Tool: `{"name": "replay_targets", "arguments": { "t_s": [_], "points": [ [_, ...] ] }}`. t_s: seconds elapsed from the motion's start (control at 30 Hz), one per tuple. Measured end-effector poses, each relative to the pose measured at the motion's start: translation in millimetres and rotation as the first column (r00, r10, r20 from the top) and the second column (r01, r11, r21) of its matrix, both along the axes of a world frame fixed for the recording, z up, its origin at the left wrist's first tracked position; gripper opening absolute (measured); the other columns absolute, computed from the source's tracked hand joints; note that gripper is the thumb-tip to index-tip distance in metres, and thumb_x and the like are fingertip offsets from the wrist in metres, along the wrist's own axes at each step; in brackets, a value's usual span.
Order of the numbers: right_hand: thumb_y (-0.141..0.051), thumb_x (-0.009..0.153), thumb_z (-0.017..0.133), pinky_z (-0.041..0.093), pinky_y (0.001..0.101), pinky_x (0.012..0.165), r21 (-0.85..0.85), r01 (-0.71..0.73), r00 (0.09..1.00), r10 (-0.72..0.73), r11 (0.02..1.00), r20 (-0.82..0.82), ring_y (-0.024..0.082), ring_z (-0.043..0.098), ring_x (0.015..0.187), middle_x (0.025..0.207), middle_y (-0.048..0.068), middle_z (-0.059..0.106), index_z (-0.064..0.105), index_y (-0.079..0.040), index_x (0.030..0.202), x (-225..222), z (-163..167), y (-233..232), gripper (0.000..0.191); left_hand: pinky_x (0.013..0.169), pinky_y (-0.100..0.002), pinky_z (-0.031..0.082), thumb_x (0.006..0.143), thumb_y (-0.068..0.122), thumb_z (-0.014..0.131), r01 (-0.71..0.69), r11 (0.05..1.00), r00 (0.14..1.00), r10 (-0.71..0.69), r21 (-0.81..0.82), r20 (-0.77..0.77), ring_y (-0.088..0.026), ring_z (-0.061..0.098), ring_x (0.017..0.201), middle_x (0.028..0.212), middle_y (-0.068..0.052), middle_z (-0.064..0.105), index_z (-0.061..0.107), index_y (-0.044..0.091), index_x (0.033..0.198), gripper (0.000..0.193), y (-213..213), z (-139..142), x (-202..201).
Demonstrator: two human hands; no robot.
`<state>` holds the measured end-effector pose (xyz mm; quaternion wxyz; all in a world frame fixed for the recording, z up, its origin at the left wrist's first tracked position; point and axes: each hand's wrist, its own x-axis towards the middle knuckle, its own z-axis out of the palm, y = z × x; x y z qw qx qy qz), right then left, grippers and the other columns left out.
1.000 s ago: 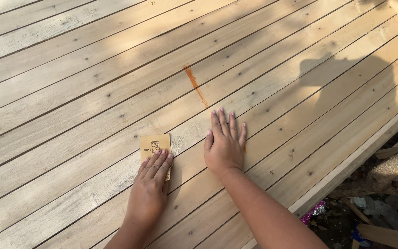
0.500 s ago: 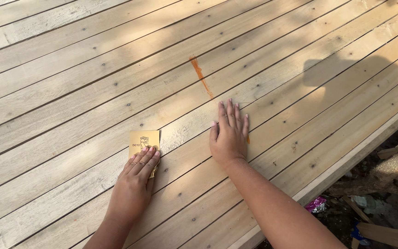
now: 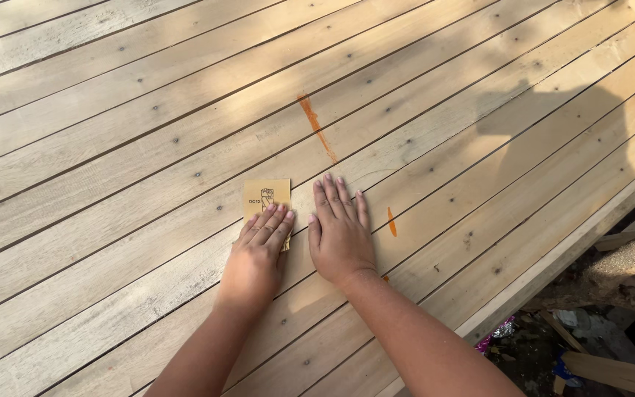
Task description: The person sands the slatted surface of a large wooden panel by hand, rubbing sandpaper back and forth along the planks. They work across different sections of the panel, occasionally repositioning the sandpaper and smoothing the wood with their free hand.
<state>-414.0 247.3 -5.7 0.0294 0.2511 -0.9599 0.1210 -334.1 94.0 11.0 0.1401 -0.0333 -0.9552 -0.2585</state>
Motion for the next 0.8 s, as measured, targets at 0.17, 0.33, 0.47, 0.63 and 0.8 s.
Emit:
{"name": "replay_targets", "arguments": {
  "t_s": [0.17,0.33,0.47,0.63,0.8],
  "points": [
    [-0.03,0.102,0.041,0.01,0.0491,0.124,0.001,0.0,0.999,0.0,1.0,-0.042,0.024,0.023,0.154,0.166,0.01,0.031,0.033,-0.009,0.158,0.8,-0.7,0.6,0.061,0.118,-0.045,0.037,0.084,0.006,0.066,0.024,1.0,1.0,-0.024,-0.004,-0.018,-0.027,0.052,0.14,0.145,-0.01,0.061,0.063,0.007,0.137,0.054,-5.5,-11.4,29.6],
    [-0.024,0.1,0.042,0.01,0.0488,0.126,-0.009,0.003,1.0,-0.003,1.0,-0.028,0.024,0.024,0.156,0.166,0.01,0.032,0.033,-0.009,0.158,0.8,-2.8,2.2,0.06,0.119,-0.045,0.036,0.089,0.01,0.068,0.077,0.997,0.997,-0.076,0.027,-0.034,-0.029,0.051,0.14,0.145,-0.013,0.059,0.062,0.004,0.136,0.047,12.9,-18.5,-40.7],
    [-0.021,0.099,0.043,0.01,0.0493,0.126,-0.04,0.001,1.0,-0.001,0.999,-0.018,0.026,0.023,0.156,0.166,0.015,0.031,0.031,-0.004,0.158,-0.1,-4.0,3.1,0.063,0.119,-0.044,0.035,0.086,0.007,0.067,0.085,0.996,0.996,-0.085,0.009,-0.001,-0.026,0.05,0.14,0.146,-0.011,0.059,0.062,0.006,0.139,0.053,1.2,-4.3,-7.5],
    [-0.02,0.095,0.044,0.01,0.0492,0.125,-0.053,-0.005,1.0,0.003,0.999,-0.031,0.028,0.023,0.155,0.165,0.017,0.031,0.027,-0.001,0.158,-1.5,-2.5,3.1,0.068,0.121,-0.043,0.035,0.085,0.008,0.067,0.088,0.996,0.996,-0.087,-0.026,0.032,-0.023,0.051,0.14,0.146,-0.008,0.059,0.062,0.01,0.139,0.054,-17.5,-5.1,33.4],
    [-0.018,0.097,0.043,0.009,0.0496,0.126,-0.104,0.02,0.999,-0.016,0.994,0.039,0.028,0.023,0.156,0.165,0.016,0.033,0.026,-0.002,0.159,-1.7,-1.4,3.5,0.066,0.122,-0.042,0.033,0.092,0.012,0.062,0.119,0.993,0.993,-0.119,0.01,-0.007,-0.025,0.049,0.142,0.148,-0.01,0.059,0.061,0.008,0.14,0.048,13.9,-15.4,-39.3]
  ]
}}
